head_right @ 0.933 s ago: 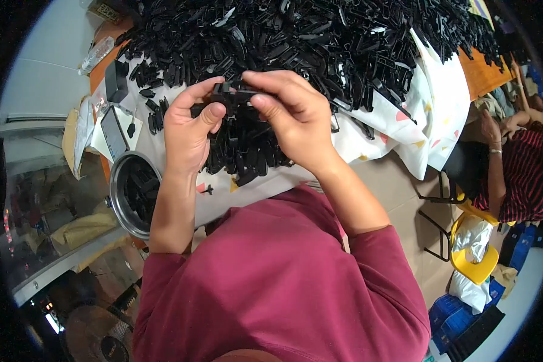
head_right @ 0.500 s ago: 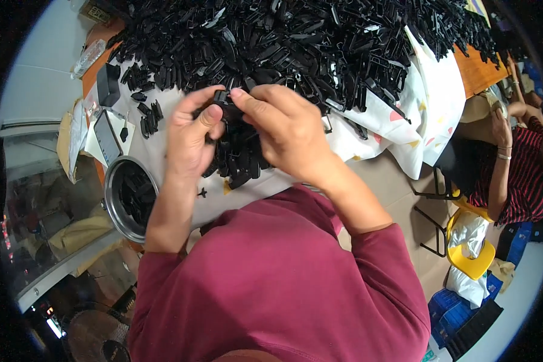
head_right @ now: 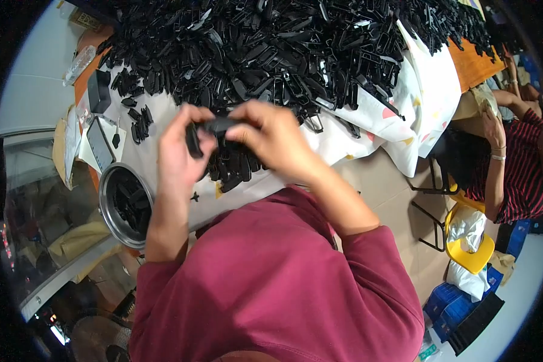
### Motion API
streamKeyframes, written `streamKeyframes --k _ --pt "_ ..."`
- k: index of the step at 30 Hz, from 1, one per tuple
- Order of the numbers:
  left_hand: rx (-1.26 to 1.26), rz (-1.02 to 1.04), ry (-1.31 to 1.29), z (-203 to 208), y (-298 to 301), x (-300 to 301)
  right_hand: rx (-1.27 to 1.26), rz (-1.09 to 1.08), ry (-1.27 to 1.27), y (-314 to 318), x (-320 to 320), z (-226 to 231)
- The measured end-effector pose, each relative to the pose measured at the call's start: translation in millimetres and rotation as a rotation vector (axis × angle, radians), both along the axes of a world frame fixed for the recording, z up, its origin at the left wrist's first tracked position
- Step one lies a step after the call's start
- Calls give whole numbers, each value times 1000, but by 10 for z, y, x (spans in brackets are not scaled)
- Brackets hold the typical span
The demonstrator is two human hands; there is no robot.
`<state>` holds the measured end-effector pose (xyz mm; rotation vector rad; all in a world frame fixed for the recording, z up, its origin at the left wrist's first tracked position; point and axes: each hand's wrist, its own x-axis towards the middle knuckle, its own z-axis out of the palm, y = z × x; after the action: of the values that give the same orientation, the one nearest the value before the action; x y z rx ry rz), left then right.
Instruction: Picking up, inspecting, and assembling small black plastic components from a pile on a workbench.
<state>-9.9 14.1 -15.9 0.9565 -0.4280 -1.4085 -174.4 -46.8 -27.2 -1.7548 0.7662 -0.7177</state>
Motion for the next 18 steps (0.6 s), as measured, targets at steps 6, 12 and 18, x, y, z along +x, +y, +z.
streamKeyframes --k 6,12,18 --pt "-26 97 -499 -50 -372 -21 50 -172 65 -405 228 -9" --pt "-73 271 -212 -18 -560 146 -642 -293 557 -531 246 -49" --pt "7 -177 -1257 -146 -696 209 -386 -261 666 -728 165 18"
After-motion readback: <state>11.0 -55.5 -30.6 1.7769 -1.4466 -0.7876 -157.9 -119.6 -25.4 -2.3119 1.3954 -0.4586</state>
